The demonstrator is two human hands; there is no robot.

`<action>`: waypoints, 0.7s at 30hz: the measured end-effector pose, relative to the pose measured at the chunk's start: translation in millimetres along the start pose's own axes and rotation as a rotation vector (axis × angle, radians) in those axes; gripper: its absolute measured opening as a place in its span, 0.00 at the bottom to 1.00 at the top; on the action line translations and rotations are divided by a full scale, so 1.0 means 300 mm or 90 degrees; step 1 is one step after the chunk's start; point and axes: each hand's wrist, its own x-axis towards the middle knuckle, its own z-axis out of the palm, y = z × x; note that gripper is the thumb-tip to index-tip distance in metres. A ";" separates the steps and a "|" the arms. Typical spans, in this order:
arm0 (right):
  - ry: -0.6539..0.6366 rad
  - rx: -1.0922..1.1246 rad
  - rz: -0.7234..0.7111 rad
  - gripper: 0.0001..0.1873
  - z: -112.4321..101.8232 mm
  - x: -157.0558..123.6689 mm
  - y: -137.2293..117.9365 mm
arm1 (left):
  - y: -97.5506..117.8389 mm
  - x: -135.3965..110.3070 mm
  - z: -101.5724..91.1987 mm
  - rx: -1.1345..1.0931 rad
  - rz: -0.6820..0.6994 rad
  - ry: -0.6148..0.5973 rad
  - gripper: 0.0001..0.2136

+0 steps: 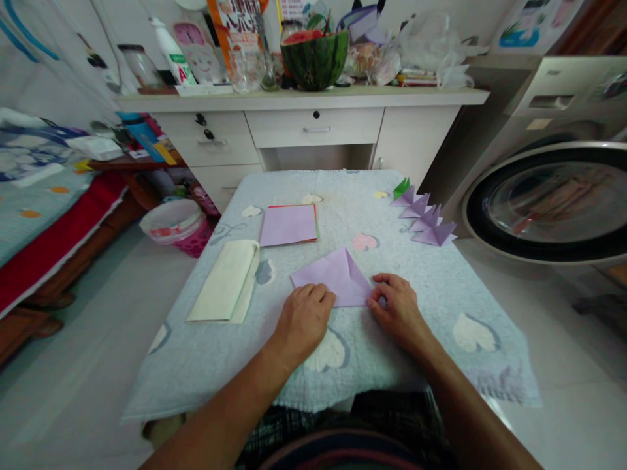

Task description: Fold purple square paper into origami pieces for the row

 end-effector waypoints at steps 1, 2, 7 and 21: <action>0.001 0.002 0.001 0.05 0.000 0.000 0.000 | 0.020 -0.010 -0.008 0.008 -0.005 -0.009 0.10; 0.003 0.004 0.002 0.05 0.000 0.000 0.000 | 0.041 -0.020 -0.014 0.011 -0.013 -0.011 0.11; 0.006 0.022 0.000 0.05 -0.004 0.000 0.006 | 0.105 -0.060 0.000 0.022 -0.024 0.024 0.30; -0.010 0.026 -0.012 0.07 -0.014 0.002 0.020 | 0.114 -0.073 0.027 0.038 -0.024 0.016 0.31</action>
